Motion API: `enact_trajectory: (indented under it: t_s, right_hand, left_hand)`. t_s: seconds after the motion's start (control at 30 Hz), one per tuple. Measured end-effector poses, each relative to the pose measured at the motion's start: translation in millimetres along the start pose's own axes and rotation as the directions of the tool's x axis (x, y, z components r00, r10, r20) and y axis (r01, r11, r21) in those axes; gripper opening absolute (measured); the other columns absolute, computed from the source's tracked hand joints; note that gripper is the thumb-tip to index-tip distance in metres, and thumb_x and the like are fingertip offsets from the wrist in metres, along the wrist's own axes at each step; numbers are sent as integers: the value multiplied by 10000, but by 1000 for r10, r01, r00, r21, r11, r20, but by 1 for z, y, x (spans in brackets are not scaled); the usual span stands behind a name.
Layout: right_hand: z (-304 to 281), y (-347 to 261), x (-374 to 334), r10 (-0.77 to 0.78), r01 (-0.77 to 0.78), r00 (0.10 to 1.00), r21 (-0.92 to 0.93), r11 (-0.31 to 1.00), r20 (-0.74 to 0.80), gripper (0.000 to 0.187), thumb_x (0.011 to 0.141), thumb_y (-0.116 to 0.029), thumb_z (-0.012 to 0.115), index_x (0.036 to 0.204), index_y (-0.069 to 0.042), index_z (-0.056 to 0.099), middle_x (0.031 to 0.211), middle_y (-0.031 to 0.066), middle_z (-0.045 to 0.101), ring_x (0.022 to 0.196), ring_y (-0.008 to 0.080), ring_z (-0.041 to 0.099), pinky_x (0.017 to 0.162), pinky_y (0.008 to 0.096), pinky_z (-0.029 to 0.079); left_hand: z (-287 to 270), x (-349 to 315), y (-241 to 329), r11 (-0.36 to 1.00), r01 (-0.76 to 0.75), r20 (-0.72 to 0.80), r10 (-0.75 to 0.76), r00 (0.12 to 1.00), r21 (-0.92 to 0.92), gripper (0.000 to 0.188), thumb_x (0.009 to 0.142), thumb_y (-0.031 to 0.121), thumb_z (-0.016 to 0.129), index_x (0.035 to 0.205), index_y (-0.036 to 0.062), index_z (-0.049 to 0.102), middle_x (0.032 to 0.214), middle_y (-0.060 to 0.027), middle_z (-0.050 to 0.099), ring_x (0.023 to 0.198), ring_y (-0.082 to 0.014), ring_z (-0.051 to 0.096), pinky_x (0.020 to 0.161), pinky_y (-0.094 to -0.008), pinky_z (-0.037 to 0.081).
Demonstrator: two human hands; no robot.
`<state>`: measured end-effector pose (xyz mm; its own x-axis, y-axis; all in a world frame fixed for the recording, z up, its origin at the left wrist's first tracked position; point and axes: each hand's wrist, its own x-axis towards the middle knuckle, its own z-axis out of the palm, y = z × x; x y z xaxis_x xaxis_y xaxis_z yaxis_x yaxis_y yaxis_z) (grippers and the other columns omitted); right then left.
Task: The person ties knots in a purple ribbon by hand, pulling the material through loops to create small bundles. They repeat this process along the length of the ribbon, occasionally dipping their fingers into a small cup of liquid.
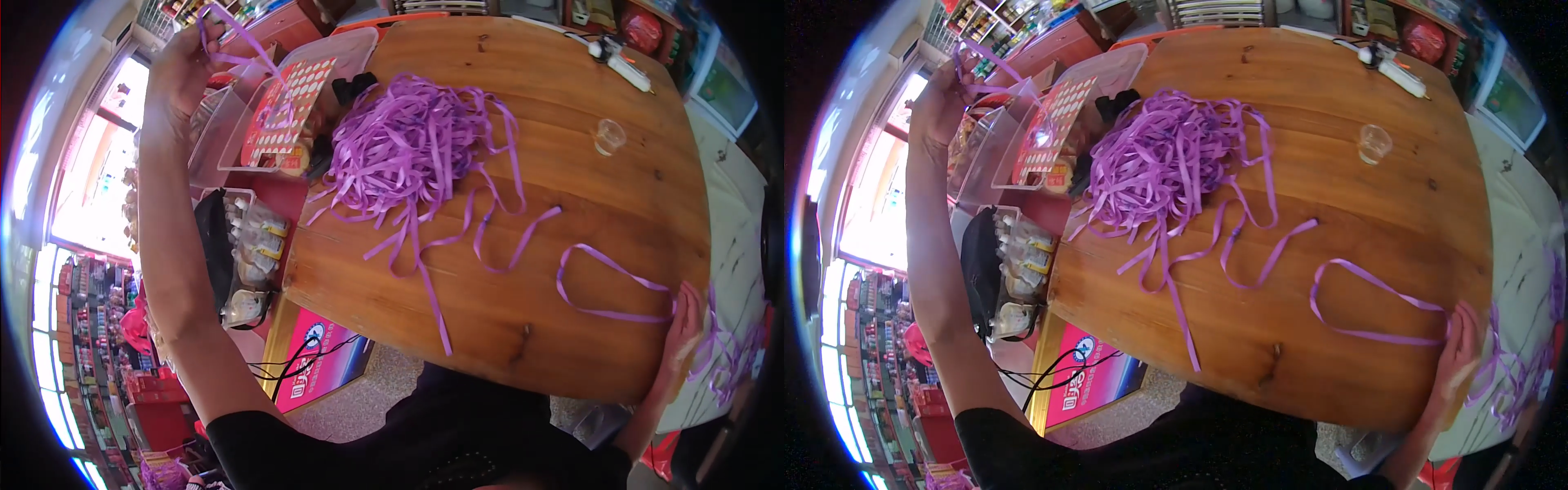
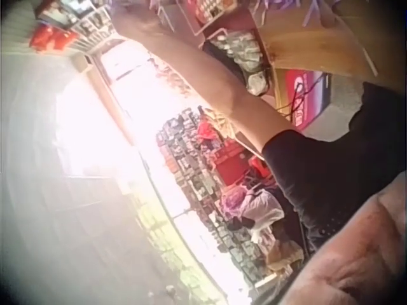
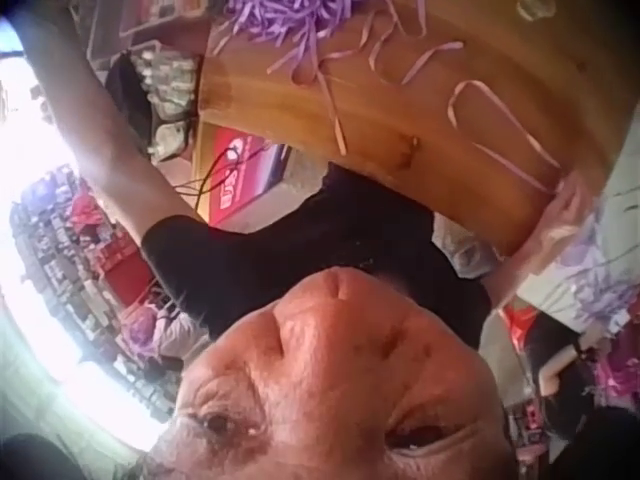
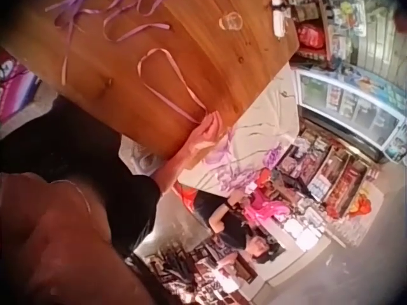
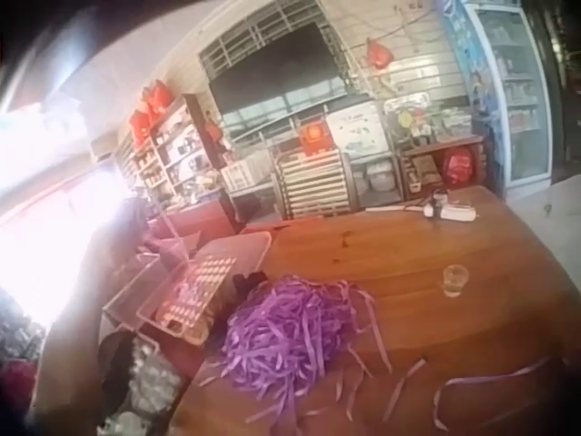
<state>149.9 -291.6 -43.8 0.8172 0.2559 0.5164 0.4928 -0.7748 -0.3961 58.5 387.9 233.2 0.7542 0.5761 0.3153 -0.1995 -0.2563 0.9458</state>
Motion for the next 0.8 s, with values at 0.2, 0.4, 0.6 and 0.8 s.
enact_trajectory:
  t_s: [0.2,0.4,0.6,0.8]
  right_hand:
    - [-18,-33,8,-68,70,997,189,979,-19,231,817,20,598,1048,5,599,1111,123,599,1014,228,575,841,308,465]
    - [-41,-116,57,-335,296,937,731,614,-98,508,819,-35,576,1303,-6,426,1328,151,453,1169,241,491,956,329,397]
    - [-50,-110,32,-236,-225,940,967,119,248,389,878,-136,589,1235,-7,502,1065,97,600,939,144,576,755,236,461]
    - [-40,-45,-10,53,-367,928,873,322,370,189,879,-112,595,1040,-30,649,770,4,625,716,56,537,603,185,397]
  left_hand:
    - [166,-87,29,929,259,590,-58,805,-263,271,919,157,524,1115,-28,543,917,-73,589,713,-112,488,705,-286,468]
    - [317,-249,26,983,142,721,-17,693,-113,205,882,84,574,1068,-1,583,825,-8,588,675,-56,496,603,-196,410]
    - [340,-285,-3,984,92,692,41,720,-155,187,857,100,619,1024,17,607,737,28,555,589,-27,427,513,-158,310]
    - [306,-281,-46,982,134,494,-51,868,-133,146,832,72,651,965,16,627,826,20,589,749,-58,531,680,-199,425]
